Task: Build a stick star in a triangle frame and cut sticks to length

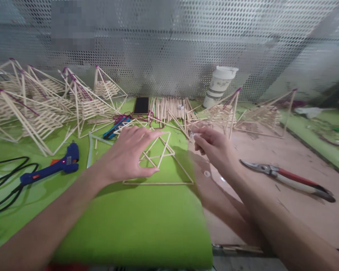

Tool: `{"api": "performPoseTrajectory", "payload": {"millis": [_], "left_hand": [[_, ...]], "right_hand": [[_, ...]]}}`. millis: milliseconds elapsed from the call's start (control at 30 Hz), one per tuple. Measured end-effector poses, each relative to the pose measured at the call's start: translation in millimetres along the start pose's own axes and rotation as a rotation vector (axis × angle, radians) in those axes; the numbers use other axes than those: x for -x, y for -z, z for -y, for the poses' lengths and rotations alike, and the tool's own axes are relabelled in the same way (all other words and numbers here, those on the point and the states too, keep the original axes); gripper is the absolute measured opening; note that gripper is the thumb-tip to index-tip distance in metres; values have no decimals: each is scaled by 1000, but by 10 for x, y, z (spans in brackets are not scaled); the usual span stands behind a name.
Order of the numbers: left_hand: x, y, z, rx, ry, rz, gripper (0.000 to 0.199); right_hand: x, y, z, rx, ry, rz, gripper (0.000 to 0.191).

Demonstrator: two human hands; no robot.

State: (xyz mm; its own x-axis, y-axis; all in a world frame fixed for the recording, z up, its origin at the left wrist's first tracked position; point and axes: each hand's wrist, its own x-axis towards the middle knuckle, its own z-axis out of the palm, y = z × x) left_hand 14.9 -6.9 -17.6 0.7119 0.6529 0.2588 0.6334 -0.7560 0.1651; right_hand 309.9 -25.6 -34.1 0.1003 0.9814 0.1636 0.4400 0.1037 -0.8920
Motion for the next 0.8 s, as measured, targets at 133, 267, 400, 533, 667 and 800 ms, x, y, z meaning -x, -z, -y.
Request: {"api": "performPoseTrajectory", "payload": {"millis": [133, 267, 400, 533, 667, 800], "left_hand": [[13, 37, -25, 64, 40, 85, 87], [31, 24, -78, 155, 77, 239, 92], [24, -24, -113, 199, 59, 299, 98], [20, -68, -113, 196, 41, 296, 102], [33, -125, -78, 186, 32, 281, 102], [40, -145, -52, 174, 17, 307, 103]], "right_hand": [[-204, 171, -207, 525, -30, 92, 32], [-274, 284, -189, 688, -53, 185, 27], [-242, 438, -40, 784, -105, 244, 29], [-151, 588, -21, 863, -156, 253, 30], [-54, 636, -23, 972, -120, 122, 24], [-21, 658, 341, 988, 27, 17, 23]]}}
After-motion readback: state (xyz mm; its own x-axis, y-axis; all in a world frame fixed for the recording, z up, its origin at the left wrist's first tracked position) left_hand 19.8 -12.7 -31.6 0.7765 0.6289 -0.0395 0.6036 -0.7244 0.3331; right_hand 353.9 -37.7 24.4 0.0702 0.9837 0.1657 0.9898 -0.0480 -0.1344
